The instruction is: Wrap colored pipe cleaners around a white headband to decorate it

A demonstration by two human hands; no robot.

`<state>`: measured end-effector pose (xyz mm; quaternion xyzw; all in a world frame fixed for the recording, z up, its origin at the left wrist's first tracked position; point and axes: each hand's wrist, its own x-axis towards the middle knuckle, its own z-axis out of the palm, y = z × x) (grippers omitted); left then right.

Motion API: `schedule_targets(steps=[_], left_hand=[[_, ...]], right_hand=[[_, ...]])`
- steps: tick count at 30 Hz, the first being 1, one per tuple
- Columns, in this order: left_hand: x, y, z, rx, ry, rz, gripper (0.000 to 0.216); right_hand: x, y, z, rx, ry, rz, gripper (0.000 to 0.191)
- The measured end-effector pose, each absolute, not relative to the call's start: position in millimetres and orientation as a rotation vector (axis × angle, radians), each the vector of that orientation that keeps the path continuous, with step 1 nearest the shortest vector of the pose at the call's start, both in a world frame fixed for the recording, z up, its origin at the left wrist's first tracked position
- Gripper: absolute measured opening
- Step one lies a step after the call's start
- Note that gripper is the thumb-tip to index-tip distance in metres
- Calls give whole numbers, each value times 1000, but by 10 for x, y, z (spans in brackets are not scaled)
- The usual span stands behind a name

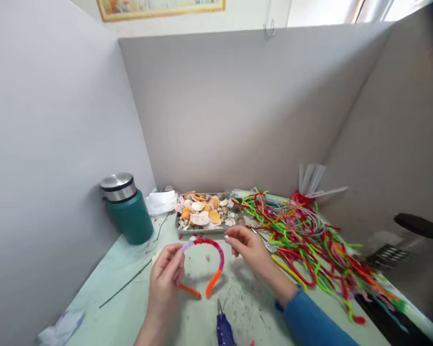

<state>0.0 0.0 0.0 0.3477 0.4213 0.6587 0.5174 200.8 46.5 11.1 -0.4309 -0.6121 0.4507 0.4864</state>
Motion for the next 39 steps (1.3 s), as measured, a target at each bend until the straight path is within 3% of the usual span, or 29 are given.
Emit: schedule_targets(steps=[13,26,31,34,39], left_hand=[[10,0,-13,908,1018,1555,20],[4,-19,1,844,934,1597,19],[-5,12,12,788,934,1665,17],[-13,20,13,779,918,1681,17],[-17,4,7,805,925,1670,15]], right_hand=[[1853,289,382,-1079,-1763,648,4],[1836,263,409,-1029,-1791,706,3],[1995,321,256,-1165,-1732,722,9],[2099,321,28,-1355,-1958,558,5],[2177,187,-137,-1507,-2317,369,14]])
